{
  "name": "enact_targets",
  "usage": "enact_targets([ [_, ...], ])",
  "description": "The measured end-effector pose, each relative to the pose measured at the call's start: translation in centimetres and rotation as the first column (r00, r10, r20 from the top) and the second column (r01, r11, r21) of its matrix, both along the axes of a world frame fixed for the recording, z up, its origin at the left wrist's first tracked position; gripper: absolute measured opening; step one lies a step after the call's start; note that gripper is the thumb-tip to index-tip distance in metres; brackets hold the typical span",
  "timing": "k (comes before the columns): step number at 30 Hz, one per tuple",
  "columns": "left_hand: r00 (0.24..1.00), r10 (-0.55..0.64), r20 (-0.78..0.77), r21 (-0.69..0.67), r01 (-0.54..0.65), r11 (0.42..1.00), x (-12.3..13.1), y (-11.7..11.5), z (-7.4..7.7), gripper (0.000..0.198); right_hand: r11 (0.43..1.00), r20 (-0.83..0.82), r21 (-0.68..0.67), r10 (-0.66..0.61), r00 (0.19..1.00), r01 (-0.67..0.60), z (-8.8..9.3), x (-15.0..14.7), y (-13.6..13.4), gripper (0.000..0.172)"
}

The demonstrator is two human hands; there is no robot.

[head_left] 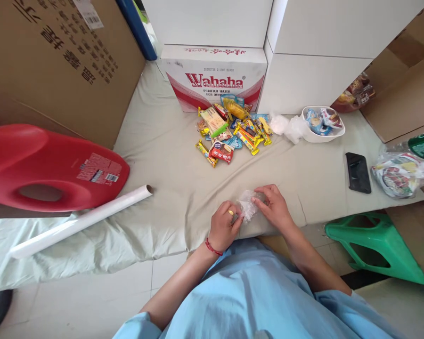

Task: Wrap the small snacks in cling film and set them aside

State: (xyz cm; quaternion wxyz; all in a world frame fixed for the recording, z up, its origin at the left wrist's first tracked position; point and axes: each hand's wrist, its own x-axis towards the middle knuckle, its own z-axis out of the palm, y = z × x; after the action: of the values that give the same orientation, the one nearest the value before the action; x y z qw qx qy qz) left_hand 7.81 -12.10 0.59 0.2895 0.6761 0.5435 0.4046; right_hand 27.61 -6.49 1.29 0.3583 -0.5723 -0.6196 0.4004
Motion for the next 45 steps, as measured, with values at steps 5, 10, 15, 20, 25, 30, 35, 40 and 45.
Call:
enact_targets([
  [5, 0.996, 0.090, 0.024, 0.018, -0.091, 0.996, -0.5, 0.1, -0.2, 0.020, 0.986, -0.214, -0.168, -0.031, 0.976, -0.006, 0.7, 0.6, 1.0, 0.028],
  [10, 0.913, 0.201, 0.355, -0.162, -0.152, 0.975, -0.9, 0.3, -0.4, 0.019, 0.871, -0.502, -0.488, -0.223, 0.836, -0.060, 1.7, 1.3, 1.3, 0.044],
  [15, 0.922, 0.242, 0.303, -0.137, -0.209, 0.968, -0.8, 0.5, -0.1, 0.020, 0.840, -0.547, -0.529, -0.228, 0.806, -0.122, 1.8, 0.4, 0.7, 0.046],
  [20, 0.926, 0.281, 0.253, -0.308, -0.199, 0.930, -1.3, 0.5, 0.1, 0.015, 0.894, -0.528, -0.448, -0.264, 0.807, -0.001, 1.3, 0.5, 0.8, 0.040],
  [25, 0.930, 0.338, 0.143, -0.285, -0.288, 0.914, -1.3, 0.6, 0.2, 0.030, 0.969, -0.389, -0.126, -0.246, 0.888, 0.214, 2.0, 0.9, -0.4, 0.029],
  [30, 0.933, 0.361, -0.004, -0.289, -0.346, 0.893, -0.4, 0.3, 0.5, 0.028, 0.986, -0.247, 0.056, 0.167, 0.954, -0.158, 3.6, -1.3, -2.6, 0.037],
  [35, 0.932, 0.362, 0.000, -0.260, -0.350, 0.900, -0.1, -0.2, 0.8, 0.020, 0.970, -0.179, 0.044, 0.245, 0.953, -0.241, 2.7, -3.2, -2.5, 0.026],
  [40, 0.789, 0.470, 0.396, -0.403, -0.310, 0.861, -0.8, 0.5, 0.6, 0.023, 0.993, -0.373, -0.057, 0.071, 0.925, -0.099, 1.7, -0.9, -1.5, 0.014],
  [45, 0.414, 0.616, 0.670, -0.577, -0.232, 0.783, -1.7, 1.9, 0.8, 0.033, 0.994, -0.281, 0.041, 0.107, 0.954, -0.099, 1.9, 2.1, -2.0, 0.014],
])
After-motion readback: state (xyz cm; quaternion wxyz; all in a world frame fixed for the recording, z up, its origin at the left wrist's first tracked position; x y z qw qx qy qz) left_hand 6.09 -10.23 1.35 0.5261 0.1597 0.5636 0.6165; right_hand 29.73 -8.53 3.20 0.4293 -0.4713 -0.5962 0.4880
